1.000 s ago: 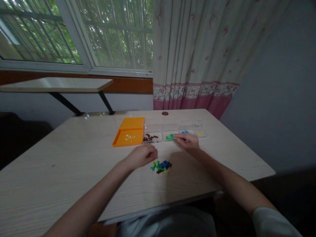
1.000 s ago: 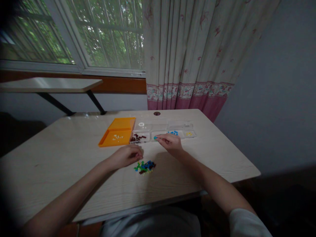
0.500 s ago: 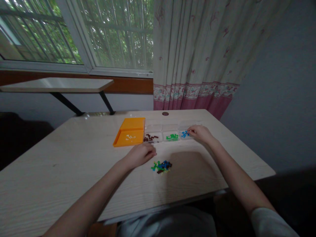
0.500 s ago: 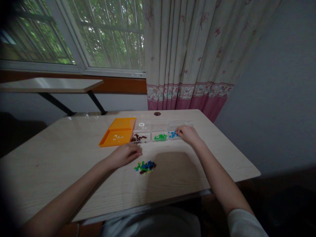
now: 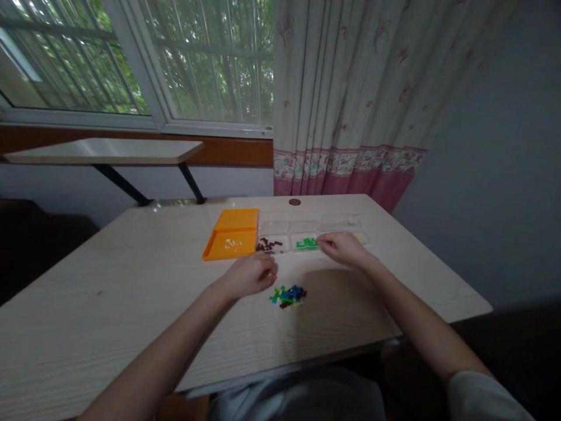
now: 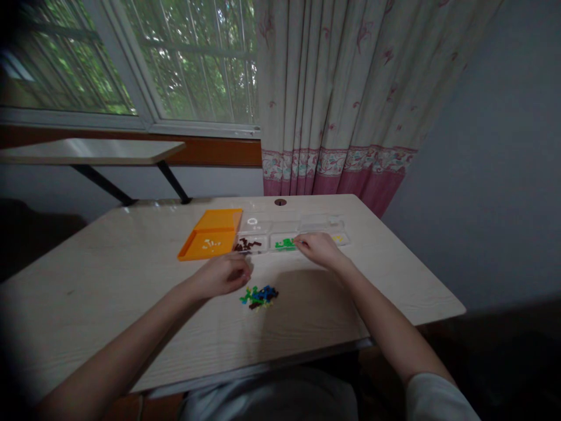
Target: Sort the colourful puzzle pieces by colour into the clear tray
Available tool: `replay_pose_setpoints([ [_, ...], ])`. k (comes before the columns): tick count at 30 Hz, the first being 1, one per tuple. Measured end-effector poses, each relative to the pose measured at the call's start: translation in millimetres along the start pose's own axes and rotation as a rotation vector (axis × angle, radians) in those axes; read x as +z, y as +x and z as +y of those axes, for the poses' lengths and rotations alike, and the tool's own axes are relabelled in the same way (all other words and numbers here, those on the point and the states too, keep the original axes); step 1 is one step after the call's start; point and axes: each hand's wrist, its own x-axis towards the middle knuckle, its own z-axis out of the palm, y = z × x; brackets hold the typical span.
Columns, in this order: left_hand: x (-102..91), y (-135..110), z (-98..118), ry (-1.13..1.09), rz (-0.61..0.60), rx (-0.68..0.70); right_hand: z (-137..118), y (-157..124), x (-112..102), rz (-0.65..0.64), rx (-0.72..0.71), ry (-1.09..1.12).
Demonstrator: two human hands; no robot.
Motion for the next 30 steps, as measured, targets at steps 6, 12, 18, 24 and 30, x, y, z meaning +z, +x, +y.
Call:
replay_pose_setpoints([
  [6,3.8,4,2,-0.148,0.071,-0.004,-44,-4,22,-0.021,-0.219,0.164],
  [12,11.1,10,13,-0.416,0.31,-0.085,-67,-7,36,0.145,-0.206,0.329],
  [18,15.0,12,17,-0.449,0.348,-0.05,-72,-8,36,0.293,-0.2,0.427],
  [24,16.8,12,16,-0.437,0.385,-0.046,-72,-9,36,0.32,-0.224,0.428],
  [30,15.5,11,16,-0.438,0.386,-0.015,-73,-10,33,0.336,-0.253,0.422],
])
